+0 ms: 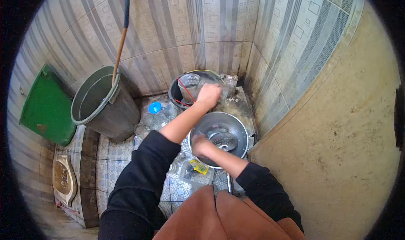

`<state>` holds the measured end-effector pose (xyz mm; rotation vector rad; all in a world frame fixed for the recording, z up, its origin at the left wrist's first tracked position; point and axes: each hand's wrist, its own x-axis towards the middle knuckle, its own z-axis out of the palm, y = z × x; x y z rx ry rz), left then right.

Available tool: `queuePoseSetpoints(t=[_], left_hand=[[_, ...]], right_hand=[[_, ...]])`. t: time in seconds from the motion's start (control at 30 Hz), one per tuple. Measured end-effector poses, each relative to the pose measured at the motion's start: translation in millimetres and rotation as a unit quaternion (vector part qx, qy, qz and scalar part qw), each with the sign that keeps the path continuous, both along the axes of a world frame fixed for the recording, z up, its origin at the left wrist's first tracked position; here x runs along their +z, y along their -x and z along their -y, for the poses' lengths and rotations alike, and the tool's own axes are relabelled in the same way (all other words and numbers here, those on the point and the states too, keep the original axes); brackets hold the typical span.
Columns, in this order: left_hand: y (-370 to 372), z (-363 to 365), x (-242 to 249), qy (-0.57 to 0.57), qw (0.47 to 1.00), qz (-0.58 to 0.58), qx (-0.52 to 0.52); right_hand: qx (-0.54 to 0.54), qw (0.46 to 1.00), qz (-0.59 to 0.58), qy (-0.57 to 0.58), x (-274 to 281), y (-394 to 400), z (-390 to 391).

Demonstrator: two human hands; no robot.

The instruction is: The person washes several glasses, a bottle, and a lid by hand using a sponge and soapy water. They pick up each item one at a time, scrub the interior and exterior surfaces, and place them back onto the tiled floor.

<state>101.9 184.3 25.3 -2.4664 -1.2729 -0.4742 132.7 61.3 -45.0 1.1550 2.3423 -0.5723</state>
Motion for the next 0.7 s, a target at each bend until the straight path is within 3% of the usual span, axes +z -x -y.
queuePoseSetpoints(t=[0.03, 0.07, 0.1, 0.13, 0.23, 0.3, 0.37, 0.43, 0.57, 0.6, 0.63, 0.67, 0.7], left_hand=[[18.9, 5.6, 0.1, 0.018, 0.996, 0.092, -0.014], [40.2, 9.4, -2.3, 0.085, 0.986, 0.142, 0.004], [63.0, 15.5, -5.7, 0.152, 0.969, 0.193, 0.024], [83.2, 35.6, 3.6, 0.245, 0.934, 0.257, 0.035], [125.7, 91.6, 10.8, 0.299, 0.877, 0.374, 0.016], [142.3, 119.6, 13.4, 0.289, 0.877, 0.383, 0.011], [151.7, 138.9, 15.0, 0.282, 0.875, 0.394, 0.000], [152.4, 150.8, 19.0, 0.260, 0.853, 0.452, 0.004], [147.2, 164.7, 28.1, 0.227, 0.845, 0.483, 0.035], [143.3, 167.8, 32.4, 0.225, 0.846, 0.483, 0.035], [137.5, 171.5, 36.9, 0.144, 0.906, 0.397, 0.004], [134.9, 174.6, 39.0, 0.061, 0.950, 0.304, -0.026], [135.2, 177.3, 38.3, 0.061, 0.951, 0.303, -0.026]], right_hand=[[-0.006, 0.997, -0.071, -0.032, 26.5, -15.7, -2.3], [0.033, 0.998, -0.021, -0.041, 39.9, -22.5, -10.9], [-0.024, 0.998, -0.018, -0.052, 91.7, -35.4, -5.8], [-0.131, 0.982, -0.078, -0.110, 97.6, -46.0, -7.5], [-0.184, 0.949, -0.153, -0.203, 132.2, -68.7, -19.9], [-0.189, 0.874, -0.321, -0.311, 158.2, -74.5, -9.0], [-0.121, 0.825, -0.437, -0.337, 180.8, -69.4, 5.5], [-0.064, 0.819, -0.488, -0.295, 182.1, -49.9, 10.9], [0.056, 0.804, -0.469, -0.362, 121.7, -2.7, 2.3], [0.079, 0.844, -0.414, -0.330, 107.3, 5.0, 0.4], [0.080, 0.843, -0.416, -0.331, 95.8, 13.4, -0.2], [0.095, 0.790, -0.516, -0.318, 85.8, 22.2, -0.5], [0.109, 0.726, -0.609, -0.301, 76.0, 29.5, -1.4]])
